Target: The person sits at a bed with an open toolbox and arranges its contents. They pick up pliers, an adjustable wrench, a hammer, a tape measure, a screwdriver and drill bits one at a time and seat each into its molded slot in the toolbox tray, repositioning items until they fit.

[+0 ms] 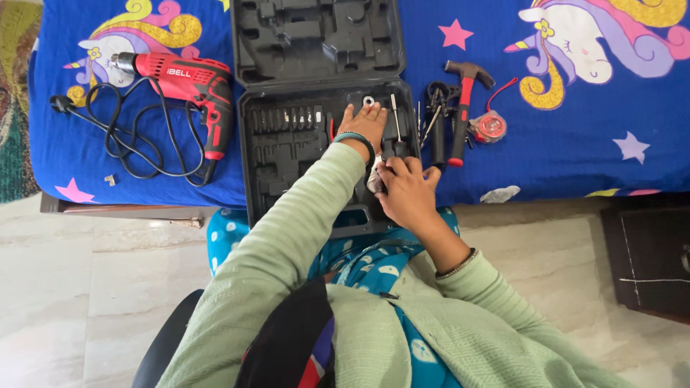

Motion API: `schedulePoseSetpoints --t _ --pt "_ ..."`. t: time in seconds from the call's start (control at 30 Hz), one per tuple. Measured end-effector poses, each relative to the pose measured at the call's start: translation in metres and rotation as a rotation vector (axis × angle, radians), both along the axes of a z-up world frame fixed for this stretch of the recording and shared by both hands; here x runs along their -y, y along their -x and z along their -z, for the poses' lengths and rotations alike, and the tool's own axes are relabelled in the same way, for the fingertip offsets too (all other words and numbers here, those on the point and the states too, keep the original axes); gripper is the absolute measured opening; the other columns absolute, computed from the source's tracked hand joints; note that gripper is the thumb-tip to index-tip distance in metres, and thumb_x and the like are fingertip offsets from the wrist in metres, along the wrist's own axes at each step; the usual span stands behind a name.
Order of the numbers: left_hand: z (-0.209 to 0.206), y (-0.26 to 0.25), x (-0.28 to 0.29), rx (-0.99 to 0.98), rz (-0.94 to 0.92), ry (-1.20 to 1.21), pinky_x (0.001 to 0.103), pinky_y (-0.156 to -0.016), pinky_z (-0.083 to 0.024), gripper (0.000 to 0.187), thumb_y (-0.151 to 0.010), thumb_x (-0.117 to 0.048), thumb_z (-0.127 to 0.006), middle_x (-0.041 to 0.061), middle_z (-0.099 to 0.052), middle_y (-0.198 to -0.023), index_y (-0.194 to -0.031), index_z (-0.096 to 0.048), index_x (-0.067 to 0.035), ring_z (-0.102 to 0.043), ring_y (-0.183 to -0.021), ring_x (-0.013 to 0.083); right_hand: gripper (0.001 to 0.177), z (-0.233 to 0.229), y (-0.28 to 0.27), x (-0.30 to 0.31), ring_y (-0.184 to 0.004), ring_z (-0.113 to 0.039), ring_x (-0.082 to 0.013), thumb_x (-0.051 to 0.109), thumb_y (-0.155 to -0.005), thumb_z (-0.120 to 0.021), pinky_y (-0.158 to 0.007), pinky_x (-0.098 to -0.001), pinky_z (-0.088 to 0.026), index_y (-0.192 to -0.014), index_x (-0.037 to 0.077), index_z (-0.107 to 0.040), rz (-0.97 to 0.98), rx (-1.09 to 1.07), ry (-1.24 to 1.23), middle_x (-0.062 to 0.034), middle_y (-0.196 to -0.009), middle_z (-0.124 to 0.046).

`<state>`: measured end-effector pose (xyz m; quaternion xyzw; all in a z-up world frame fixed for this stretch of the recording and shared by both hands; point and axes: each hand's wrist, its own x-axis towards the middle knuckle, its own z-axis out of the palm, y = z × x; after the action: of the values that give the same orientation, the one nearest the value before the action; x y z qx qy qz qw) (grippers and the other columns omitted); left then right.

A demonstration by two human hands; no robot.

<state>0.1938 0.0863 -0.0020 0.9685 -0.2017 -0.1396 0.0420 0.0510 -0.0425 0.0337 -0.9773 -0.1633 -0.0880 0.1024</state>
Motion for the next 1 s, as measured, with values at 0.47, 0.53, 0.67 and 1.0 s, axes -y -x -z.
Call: schedulePoseSetpoints --t 0.47,0.53,0.67,1.0 --pt "-0.005 -0.002 -0.007 -0.047 0.032 0.0 0.053 -0.124 -0.01 0.092 -0.083 -0.032 -0.077 0.003 -0.025 -0.166 -0.158 -0.027 -0.013 -0.022 -0.153 0.0184 0.054 -0.002 0.001 0.004 -0.123 -0.048 -0.023 0.038 -0.073 -0.081 -0.09 -0.0581 -0.033 -0.122 0.018 -0.072 -0.045 -0.003 0.052 0.0026 -0.125 -0.059" --pt "0.003 0.006 -0.006 0.075 0.051 -0.038 0.054 -0.124 -0.009 0.074 -0.092 -0.03 -0.065 0.007 -0.031 -0.164 -0.155 -0.034 -0.01 -0.028 -0.151 0.0209 0.056 -0.003 0.01 0.004 -0.127 -0.046 -0.0239 0.039 -0.075 -0.079 -0.093 -0.0601 -0.033 -0.125 0.016 -0.07 -0.056 -0.027 0.076 0.0003 -0.129 -0.057" --pt "0.023 0.039 0.0 0.289 0.065 -0.104 0.056 -0.125 -0.009 0.051 -0.102 -0.024 -0.043 0.015 -0.045 -0.157 -0.148 -0.049 -0.003 -0.038 -0.148 0.0264 0.054 0.0 0.026 0.005 -0.133 -0.041 -0.0279 0.037 -0.078 -0.074 -0.093 -0.0684 -0.032 -0.128 0.016 -0.066 -0.07 -0.026 0.124 -0.0034 -0.138 -0.054" --pt "0.027 0.046 0.004 0.235 0.062 -0.173 0.056 -0.123 -0.01 0.056 -0.098 -0.028 -0.047 0.015 -0.043 -0.157 -0.147 -0.049 -0.003 -0.036 -0.148 0.0276 0.046 0.009 0.02 0.002 -0.137 -0.039 -0.0318 0.039 -0.086 -0.069 -0.096 -0.0706 -0.031 -0.125 0.015 -0.067 -0.072 -0.117 0.202 -0.0031 -0.14 -0.054"
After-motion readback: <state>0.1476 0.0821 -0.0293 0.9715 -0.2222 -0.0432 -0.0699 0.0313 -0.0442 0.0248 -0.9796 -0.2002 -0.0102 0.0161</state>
